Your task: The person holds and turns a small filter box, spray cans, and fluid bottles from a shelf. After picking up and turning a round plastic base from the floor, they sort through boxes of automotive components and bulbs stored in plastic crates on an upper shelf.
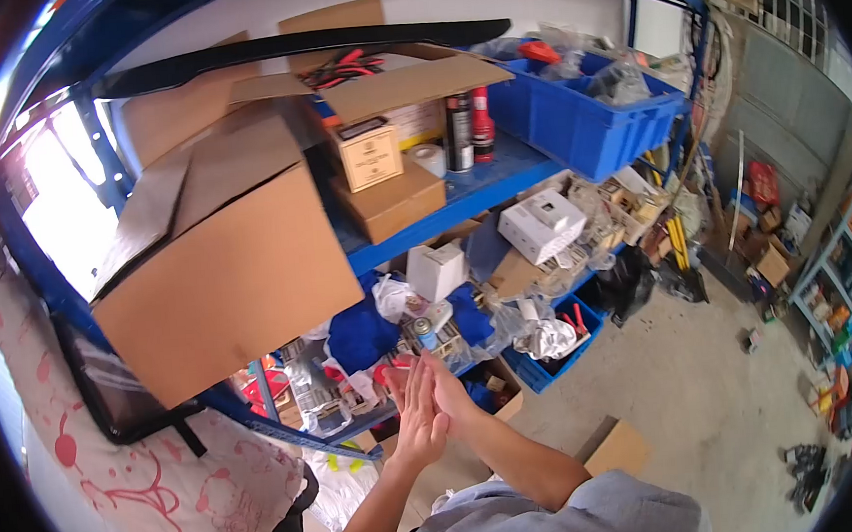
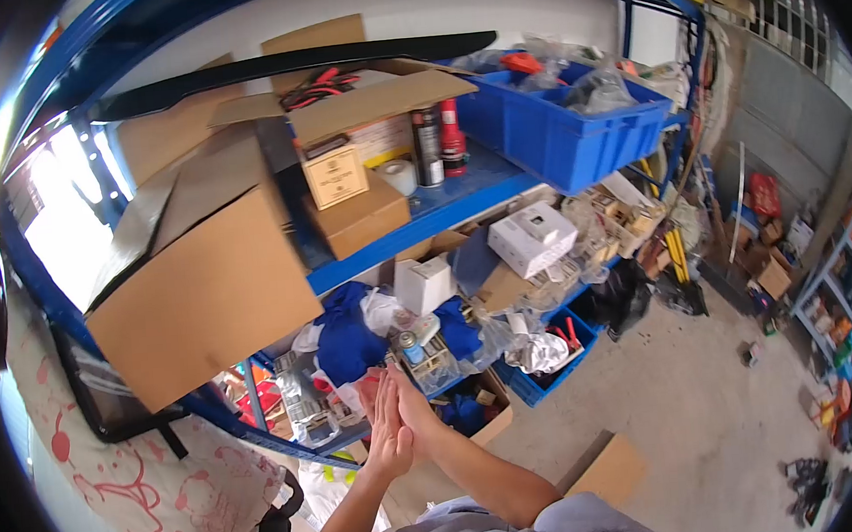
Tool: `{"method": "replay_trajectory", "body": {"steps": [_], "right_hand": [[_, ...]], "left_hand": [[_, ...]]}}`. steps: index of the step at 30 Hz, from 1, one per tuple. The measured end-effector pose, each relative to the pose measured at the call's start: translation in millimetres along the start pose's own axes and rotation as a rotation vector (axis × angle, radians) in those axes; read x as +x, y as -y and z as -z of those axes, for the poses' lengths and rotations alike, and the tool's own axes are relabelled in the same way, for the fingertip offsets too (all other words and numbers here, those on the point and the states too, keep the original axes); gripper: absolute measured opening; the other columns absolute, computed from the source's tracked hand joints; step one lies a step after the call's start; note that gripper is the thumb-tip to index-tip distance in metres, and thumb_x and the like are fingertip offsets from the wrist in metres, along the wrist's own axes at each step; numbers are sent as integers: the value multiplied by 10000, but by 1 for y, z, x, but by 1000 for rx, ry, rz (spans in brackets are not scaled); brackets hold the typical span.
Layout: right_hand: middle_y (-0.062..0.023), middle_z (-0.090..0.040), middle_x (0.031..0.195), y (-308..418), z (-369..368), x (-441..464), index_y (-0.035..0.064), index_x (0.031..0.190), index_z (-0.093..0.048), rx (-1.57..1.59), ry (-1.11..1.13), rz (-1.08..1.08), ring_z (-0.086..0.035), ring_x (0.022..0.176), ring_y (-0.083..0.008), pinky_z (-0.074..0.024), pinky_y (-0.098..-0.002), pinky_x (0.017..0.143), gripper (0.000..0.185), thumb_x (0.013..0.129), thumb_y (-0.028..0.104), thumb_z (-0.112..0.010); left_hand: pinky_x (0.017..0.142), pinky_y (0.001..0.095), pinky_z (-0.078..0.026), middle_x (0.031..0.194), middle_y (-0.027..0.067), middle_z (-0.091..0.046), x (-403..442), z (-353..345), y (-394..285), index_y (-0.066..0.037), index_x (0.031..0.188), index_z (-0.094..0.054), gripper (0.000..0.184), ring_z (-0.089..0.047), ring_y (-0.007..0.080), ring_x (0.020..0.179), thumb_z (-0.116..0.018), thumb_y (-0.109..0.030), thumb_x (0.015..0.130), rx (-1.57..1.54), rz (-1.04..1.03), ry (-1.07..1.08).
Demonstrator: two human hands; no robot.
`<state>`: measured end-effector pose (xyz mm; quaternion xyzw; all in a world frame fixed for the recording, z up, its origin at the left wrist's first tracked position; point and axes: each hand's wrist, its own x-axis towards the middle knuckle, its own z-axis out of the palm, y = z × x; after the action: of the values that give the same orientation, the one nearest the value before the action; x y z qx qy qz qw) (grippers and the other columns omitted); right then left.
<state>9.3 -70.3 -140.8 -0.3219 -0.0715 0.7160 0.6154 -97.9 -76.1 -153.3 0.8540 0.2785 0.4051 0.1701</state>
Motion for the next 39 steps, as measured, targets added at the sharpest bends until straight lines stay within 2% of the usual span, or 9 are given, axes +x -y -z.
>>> {"method": "replay_trajectory", "body": {"steps": [2, 4, 8, 12, 15, 19, 25, 32, 39], "right_hand": [[-95, -591, 1493, 5, 15, -16, 55, 1531, -507, -32, -17, 79, -541, 1408, -214, -390, -363, 1209, 615, 1147, 523, -400], [-127, -356, 1723, 26, 27, -35, 26, 1658, -351, -142, 85, 155, -320, 1604, -233, -224, -381, 1315, 702, 1154, 514, -385], [-132, -289, 1752, 64, 61, -71, -10, 1680, -241, -344, 211, 237, -267, 1624, -249, -183, -398, 1334, 782, 1147, 548, -369], [-184, -523, 1610, 115, 92, -110, -38, 1491, -573, -441, 138, 473, -484, 1506, -263, -368, -427, 1267, 446, 1124, 211, -529], [-192, -573, 1563, 166, 140, -132, -30, 1436, -618, -447, 139, 504, -531, 1466, -284, -392, -436, 1252, 404, 1123, 211, -535], [-149, -674, 1444, 241, 215, -159, -33, 1374, -665, -393, 160, 546, -617, 1365, -251, -463, -399, 1175, 371, 1128, 223, -559], [-179, -743, 1231, 360, 296, -201, -38, 1197, -719, -334, -4, 640, -709, 1200, -304, -543, -481, 1091, 300, 1062, 199, -592], [-125, -763, 1110, 456, 318, -209, -13, 1149, -715, -454, -59, 782, -733, 1115, -255, -555, -427, 1034, 329, 1110, 291, -596], [-105, -784, 1093, 570, 222, -187, -12, 1114, -752, -1032, 72, 1171, -713, 1049, -174, -543, -329, 939, 152, 1048, 91, -661]], "left_hand": [[1328, 564, -27, 1758, 264, -183, -14, -37, 32, 20, 1664, -283, 670, -120, 414, 1652, -419, -280, 1081, -89, 17, 99], [1327, 568, -47, 1763, 257, -174, -10, -66, 59, 17, 1677, -244, 679, -110, 418, 1653, -395, -303, 1098, -48, 5, 104], [1329, 538, -97, 1777, 221, -164, 26, -69, 16, 18, 1692, -182, 687, -115, 423, 1651, -357, -346, 1137, -203, 165, 101], [1318, 511, -171, 1734, 226, -292, 56, -99, -25, 15, 1673, -259, 656, -215, 422, 1628, -470, -260, 1115, -259, 136, 65], [1276, 477, -288, 1645, 231, -449, 79, -130, -57, 26, 1602, -403, 597, -383, 413, 1555, -594, -148, 1064, -276, 146, 119], [939, 360, -567, 1185, 173, -779, 122, -181, -90, 2, 1349, -669, 323, -752, 271, 1108, -666, -85, 1038, -401, 278, 73], [975, 341, -542, 1101, 118, -798, 204, -214, -157, 10, 1231, -720, 236, -734, 209, 1076, -655, -41, 1009, -152, 85, -181], [1085, 438, -464, 1276, 172, -686, 335, -150, -254, -25, 1222, -718, 338, -638, 346, 1209, -717, -32, 884, 304, -262, -483], [909, 341, -512, 1117, 120, -720, 489, -108, -278, -51, 1236, -707, 326, -654, 214, 1010, -782, -195, 953, 350, -149, -38]]}}
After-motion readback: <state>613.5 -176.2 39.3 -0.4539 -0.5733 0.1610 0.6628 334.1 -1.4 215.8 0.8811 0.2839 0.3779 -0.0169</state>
